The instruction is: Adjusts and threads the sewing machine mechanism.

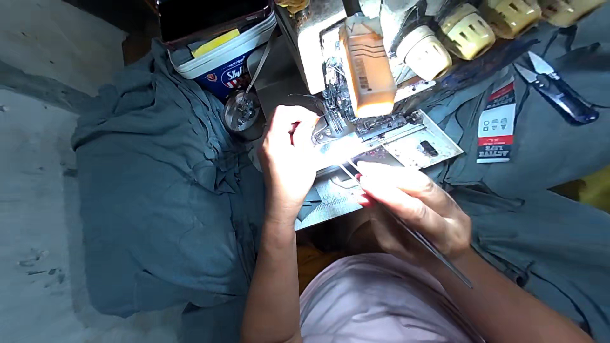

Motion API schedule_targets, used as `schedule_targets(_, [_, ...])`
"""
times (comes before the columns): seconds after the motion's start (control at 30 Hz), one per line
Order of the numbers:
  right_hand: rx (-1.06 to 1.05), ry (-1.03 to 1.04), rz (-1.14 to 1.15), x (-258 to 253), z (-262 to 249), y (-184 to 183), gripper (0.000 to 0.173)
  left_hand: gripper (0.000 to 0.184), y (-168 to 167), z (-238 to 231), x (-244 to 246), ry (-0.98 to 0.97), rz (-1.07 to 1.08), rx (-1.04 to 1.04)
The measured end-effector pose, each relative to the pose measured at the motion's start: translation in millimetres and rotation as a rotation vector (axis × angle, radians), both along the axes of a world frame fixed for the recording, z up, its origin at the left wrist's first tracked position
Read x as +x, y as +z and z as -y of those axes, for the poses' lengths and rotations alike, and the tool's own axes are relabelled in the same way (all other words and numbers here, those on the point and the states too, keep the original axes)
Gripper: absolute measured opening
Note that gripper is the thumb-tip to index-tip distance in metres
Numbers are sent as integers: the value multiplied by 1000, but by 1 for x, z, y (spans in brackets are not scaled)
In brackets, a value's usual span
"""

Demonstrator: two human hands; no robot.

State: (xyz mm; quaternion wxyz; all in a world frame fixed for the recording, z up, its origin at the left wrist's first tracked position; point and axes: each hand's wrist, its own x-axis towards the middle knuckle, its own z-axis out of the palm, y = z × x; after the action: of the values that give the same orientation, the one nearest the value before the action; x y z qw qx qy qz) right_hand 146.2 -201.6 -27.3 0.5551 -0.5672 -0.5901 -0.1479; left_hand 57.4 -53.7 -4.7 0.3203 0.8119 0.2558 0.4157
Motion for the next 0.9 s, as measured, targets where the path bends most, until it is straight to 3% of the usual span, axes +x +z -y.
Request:
schedule_targets(0.1, [-8,6,-33,-4,9,-1,12,19,-1,-5,-5,-97,142,-121])
schedule_targets(0.37, [-34,14,-52,-6,16,-5,14,18,3,-12,-15,-296,457,-575])
schedule_targets(0.73, [23,-134,-62,3,9,-7,12,17,-1,-29,-20,-254,395,-415])
schedule_targets(0.9, [18,-187,-200,16,4,-4,15,19,4,-40,-31,-171,396,-406])
